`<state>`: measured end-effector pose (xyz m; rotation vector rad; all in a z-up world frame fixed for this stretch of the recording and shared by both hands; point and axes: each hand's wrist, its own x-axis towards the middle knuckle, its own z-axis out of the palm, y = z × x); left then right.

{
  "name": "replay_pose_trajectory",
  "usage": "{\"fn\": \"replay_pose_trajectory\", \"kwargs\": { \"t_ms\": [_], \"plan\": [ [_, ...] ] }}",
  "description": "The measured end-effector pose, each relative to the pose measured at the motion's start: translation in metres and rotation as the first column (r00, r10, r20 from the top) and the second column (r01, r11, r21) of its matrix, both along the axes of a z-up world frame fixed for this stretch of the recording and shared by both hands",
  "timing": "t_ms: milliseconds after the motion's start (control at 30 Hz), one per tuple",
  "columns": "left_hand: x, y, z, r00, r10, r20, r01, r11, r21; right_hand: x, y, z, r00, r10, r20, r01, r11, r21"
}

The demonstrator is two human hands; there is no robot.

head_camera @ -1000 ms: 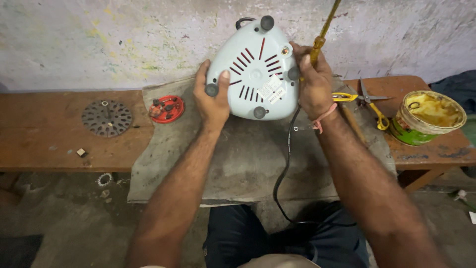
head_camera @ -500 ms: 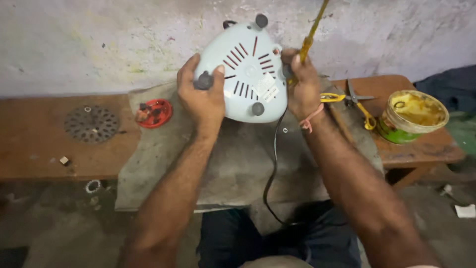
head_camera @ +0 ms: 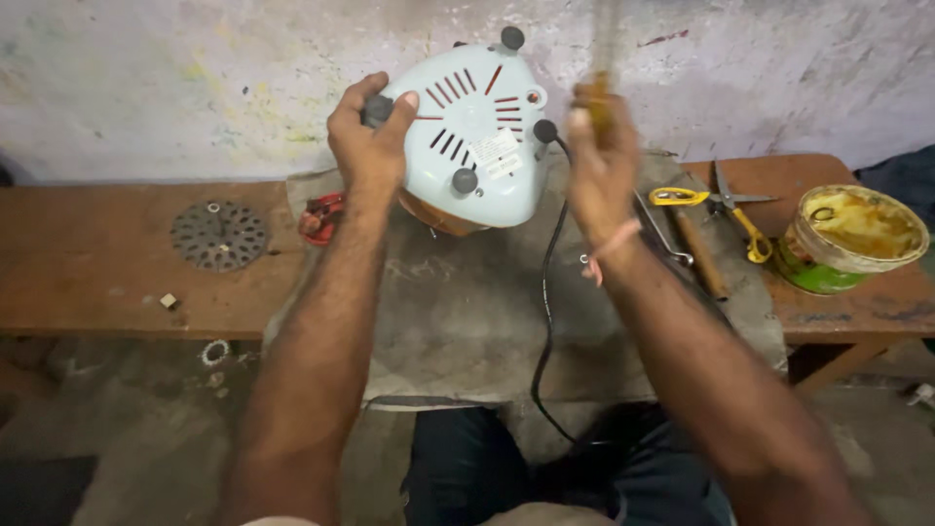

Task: The person unscrews the base plate of a white mixer grinder using a screwdriver and removes the internal motor assembly.

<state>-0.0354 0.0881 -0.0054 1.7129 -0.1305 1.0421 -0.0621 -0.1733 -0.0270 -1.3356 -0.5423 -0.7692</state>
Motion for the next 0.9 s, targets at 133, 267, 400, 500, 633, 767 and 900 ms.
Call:
{"fn": "replay_pose_trajectory", "kwargs": {
  "t_ms": [133, 267, 400, 500, 633, 767, 900],
  "plan": [
    [-0.002, -0.009, 0.006, 0.999, 0.031, -0.037, -0.031, 1.0, 0.006, -0.063, 0.003, -0.023, 0.975, -0.085, 0.204, 0.051, 0.984, 0.169],
    [-0.009, -0.024, 0.008, 0.999, 0.049, -0.022, -0.048, 0.998, 0.038, -0.076, 0.002, -0.023, 0.899, -0.213, 0.384, 0.393, 0.778, -0.49],
    [-0.012, -0.028, 0.017, 0.998, 0.065, -0.014, -0.064, 0.997, 0.044, -0.082, -0.021, -0.012, 0.973, -0.231, 0.004, 0.227, 0.952, -0.203],
    [-0.011, -0.034, 0.018, 0.998, 0.069, -0.005, -0.068, 0.995, 0.066, -0.084, -0.024, -0.02, 0.986, -0.153, 0.071, 0.157, 0.986, -0.058],
    [-0.016, -0.032, 0.011, 0.999, 0.031, 0.04, -0.034, 0.996, 0.077, -0.083, -0.023, -0.043, 0.966, -0.121, 0.227, 0.141, 0.987, -0.077],
    [-0.018, -0.032, 0.005, 1.0, -0.027, 0.015, 0.026, 0.998, 0.05, -0.092, -0.034, -0.067, 0.998, 0.042, 0.05, -0.052, 0.977, 0.209],
    [-0.023, -0.032, 0.003, 0.994, -0.101, 0.046, 0.099, 0.994, 0.046, -0.112, -0.033, -0.08, 0.958, -0.247, -0.148, 0.159, 0.882, -0.444]
  ]
}}
